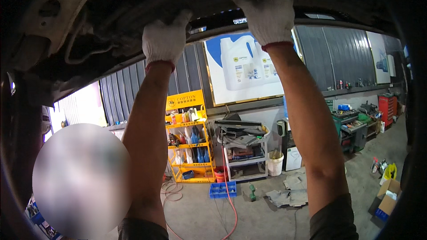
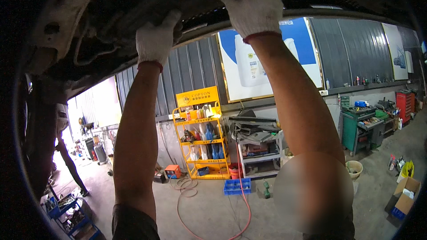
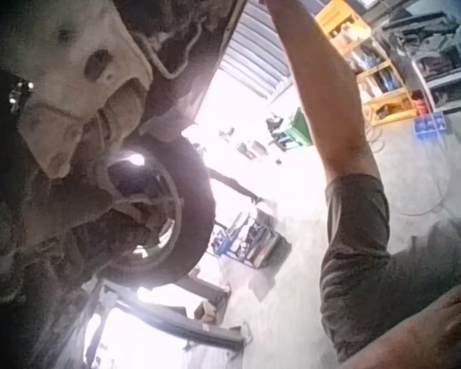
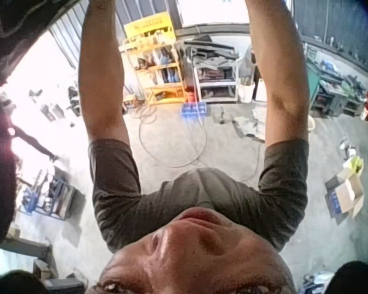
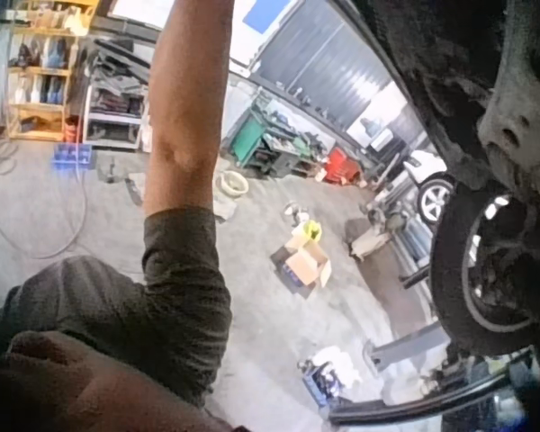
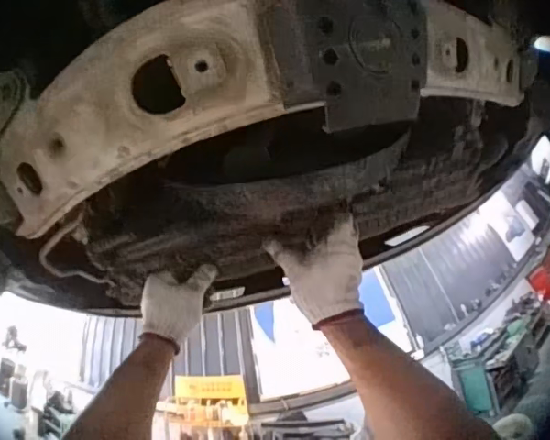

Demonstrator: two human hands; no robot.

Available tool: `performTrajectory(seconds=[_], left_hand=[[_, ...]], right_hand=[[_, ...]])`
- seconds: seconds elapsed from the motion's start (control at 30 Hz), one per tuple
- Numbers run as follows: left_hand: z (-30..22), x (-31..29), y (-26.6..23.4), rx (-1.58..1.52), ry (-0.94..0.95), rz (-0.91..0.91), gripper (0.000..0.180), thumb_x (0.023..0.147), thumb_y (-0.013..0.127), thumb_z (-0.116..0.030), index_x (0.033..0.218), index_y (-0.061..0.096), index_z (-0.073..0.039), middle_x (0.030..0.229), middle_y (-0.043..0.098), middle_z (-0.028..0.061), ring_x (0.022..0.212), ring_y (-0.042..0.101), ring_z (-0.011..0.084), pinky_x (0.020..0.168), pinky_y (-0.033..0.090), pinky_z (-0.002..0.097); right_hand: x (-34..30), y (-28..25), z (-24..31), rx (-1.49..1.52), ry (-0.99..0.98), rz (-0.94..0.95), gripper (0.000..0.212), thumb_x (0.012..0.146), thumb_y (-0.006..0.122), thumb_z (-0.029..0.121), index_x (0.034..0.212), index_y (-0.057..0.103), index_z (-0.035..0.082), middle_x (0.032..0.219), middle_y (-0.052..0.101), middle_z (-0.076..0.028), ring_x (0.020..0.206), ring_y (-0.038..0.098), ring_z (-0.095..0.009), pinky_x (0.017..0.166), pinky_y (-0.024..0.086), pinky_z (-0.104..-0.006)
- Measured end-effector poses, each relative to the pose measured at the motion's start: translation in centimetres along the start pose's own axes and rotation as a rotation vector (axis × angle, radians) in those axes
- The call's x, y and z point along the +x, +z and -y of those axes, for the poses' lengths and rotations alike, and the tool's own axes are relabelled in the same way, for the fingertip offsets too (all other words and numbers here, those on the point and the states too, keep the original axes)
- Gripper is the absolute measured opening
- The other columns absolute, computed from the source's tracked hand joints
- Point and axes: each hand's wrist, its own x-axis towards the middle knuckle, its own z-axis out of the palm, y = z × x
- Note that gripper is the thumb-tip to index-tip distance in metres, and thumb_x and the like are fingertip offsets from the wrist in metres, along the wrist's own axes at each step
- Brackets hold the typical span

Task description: The person uses a flashlight to inspect the underside of a car raised on a lift. They then pick up a large metal underbody panel and install it under the car, aligning and securing it by hand.

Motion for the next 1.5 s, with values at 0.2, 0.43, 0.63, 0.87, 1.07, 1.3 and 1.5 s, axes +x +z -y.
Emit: performTrajectory(seconds=[0.2,0.43,0.63,0.87,1.07,1.3,1.5], left_hand=[[-1.0,0.7,-1.5,-0.308,-0.196,0.252,0.039,0.090,0.080,-0.030,0.110,0.072,0.002,0.101,0.075,0.0143,0.086,0.073,0.0184,0.067,0.061,0.0264],[0.0,1.3,-1.7,0.124,0.071,0.187,0.055,0.089,0.074,-0.050,0.104,0.075,0.002,0.089,0.074,0.0197,0.087,0.073,0.0263,0.081,0.057,0.0327],[-0.8,-2.7,0.2,0.333,0.158,0.223,0.049,0.090,0.073,-0.049,0.119,0.071,-0.010,0.114,0.074,0.0143,0.100,0.071,0.0284,0.090,0.056,0.0399],[-9.3,-4.6,7.2,-0.092,0.533,0.128,0.035,0.092,0.074,-0.028,0.116,0.069,-0.003,0.106,0.075,0.0159,0.094,0.073,0.0273,0.087,0.058,0.0381],[-13.7,-3.1,11.3,-0.071,0.382,0.018,0.054,0.092,0.070,-0.054,0.089,0.070,0.000,0.077,0.068,0.0107,0.066,0.064,0.0225,0.062,0.052,0.0372],[-16.7,-2.3,12.5,-0.048,0.149,-0.059,0.077,0.091,0.064,-0.067,0.053,0.054,-0.002,0.045,0.039,0.0045,0.044,0.039,0.0171,0.047,0.033,0.0387],[-16.1,-1.5,12.5,0.146,0.144,-0.012,0.069,0.093,0.061,-0.066,0.069,0.064,-0.001,0.050,0.051,0.0071,0.046,0.050,0.0179,0.049,0.039,0.0379]], right_hand=[[-0.3,-0.1,0.3,-0.464,-0.141,-0.098,0.083,0.074,0.088,0.038,0.131,0.047,-0.007,0.130,0.059,-0.026,0.121,0.054,-0.042,0.108,0.043,-0.0461],[-0.3,-0.8,1.3,-0.563,0.076,-0.081,0.085,0.075,0.087,0.040,0.136,0.048,-0.004,0.132,0.058,-0.027,0.117,0.058,-0.044,0.098,0.049,-0.0490],[-0.3,-4.2,-0.2,-0.580,-0.095,0.273,0.067,0.090,0.070,0.055,0.134,0.055,0.006,0.118,0.063,-0.018,0.112,0.063,-0.028,0.086,0.056,-0.0407],[-0.2,-9.0,-1.3,-0.396,-0.107,0.199,0.031,0.088,0.078,0.024,0.111,0.065,0.008,0.101,0.070,-0.012,0.098,0.068,-0.028,0.086,0.058,-0.0380],[4.2,-17.5,-3.7,-0.167,0.273,0.205,0.031,0.097,0.070,0.036,0.101,0.070,0.005,0.098,0.074,-0.011,0.090,0.071,-0.024,0.083,0.056,-0.0349],[7.7,-24.9,-4.0,-0.186,0.608,-0.083,0.054,0.091,0.070,0.056,0.093,0.073,0.002,0.075,0.070,-0.010,0.074,0.064,-0.026,0.081,0.053,-0.0391],[9.8,-25.9,-5.0,-0.107,0.441,-0.119,0.044,0.089,0.076,0.044,0.102,0.067,0.002,0.082,0.066,-0.008,0.077,0.067,-0.017,0.074,0.057,-0.0313]])
